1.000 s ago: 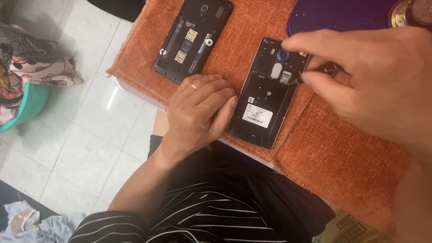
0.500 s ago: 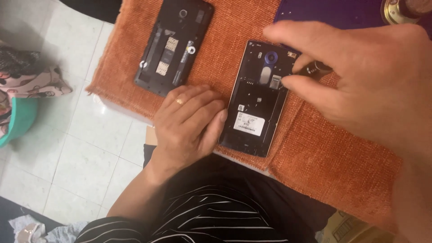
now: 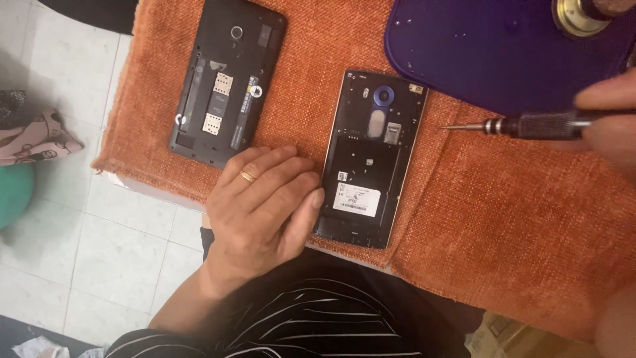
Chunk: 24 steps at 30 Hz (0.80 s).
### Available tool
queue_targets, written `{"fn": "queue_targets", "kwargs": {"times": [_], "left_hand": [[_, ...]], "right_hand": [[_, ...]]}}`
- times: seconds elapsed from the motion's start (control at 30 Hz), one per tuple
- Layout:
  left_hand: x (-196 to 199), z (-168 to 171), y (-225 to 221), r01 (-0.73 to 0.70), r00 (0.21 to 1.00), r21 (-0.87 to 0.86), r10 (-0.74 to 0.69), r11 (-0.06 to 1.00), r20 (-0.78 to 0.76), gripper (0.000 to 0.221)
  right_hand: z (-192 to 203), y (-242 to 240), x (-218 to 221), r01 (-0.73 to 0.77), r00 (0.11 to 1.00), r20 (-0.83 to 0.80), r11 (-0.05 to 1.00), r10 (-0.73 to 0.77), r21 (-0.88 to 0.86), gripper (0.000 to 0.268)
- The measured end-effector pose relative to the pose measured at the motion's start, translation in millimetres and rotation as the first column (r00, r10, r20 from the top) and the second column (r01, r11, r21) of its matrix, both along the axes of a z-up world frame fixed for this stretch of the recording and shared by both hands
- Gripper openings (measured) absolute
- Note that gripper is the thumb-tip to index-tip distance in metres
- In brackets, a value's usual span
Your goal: Disassembling a mobile phone by removing internal screws and prying apart components using specialized tools.
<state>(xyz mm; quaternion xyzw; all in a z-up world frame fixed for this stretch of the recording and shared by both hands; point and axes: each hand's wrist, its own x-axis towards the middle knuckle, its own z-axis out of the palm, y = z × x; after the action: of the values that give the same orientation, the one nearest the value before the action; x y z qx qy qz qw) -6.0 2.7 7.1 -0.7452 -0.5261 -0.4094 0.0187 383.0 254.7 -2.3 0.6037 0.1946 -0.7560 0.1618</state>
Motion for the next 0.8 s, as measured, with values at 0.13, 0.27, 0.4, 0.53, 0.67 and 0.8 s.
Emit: {"fn": "queue_targets", "kwargs": {"times": [0.13,0.27,0.4,0.53,0.67,0.8], "left_hand": [[1,1,0,-0.008,1.000,0.002,0.008,1.000,-0.021,0.014],[1,-3,1,-0.014,0.999,0.017,0.015,1.000,-0.031,0.011],[3,-2,0,-0.036,0.999,0.020,0.037,0.999,-0.033,0.014],[3,-1,0,-0.035,0.999,0.032,0.036,0.999,-0.029,0.013],[4,0,0,-0.044,0.999,0.045,0.044,0.998,-0.014,0.014],[4,0,-1,-0.057,0.998,0.061,0.058,0.996,-0.012,0.016]], "right_hand": [[39,-117,-74,-0.196,0.961,0.184,0.040,0.205,0.980,0.021],[15,-121,-87,0.192,0.962,-0.177,-0.057,0.207,0.980,0.046],[23,-134,-100,0.174,0.981,-0.172,-0.015,0.088,0.985,0.040],[28,-138,-108,0.188,0.977,-0.188,0.004,0.105,0.982,0.040],[33,-145,-118,0.156,0.983,-0.150,-0.053,0.104,0.986,0.040],[27,-144,-117,0.186,0.979,-0.181,-0.040,0.096,0.982,0.042]]}}
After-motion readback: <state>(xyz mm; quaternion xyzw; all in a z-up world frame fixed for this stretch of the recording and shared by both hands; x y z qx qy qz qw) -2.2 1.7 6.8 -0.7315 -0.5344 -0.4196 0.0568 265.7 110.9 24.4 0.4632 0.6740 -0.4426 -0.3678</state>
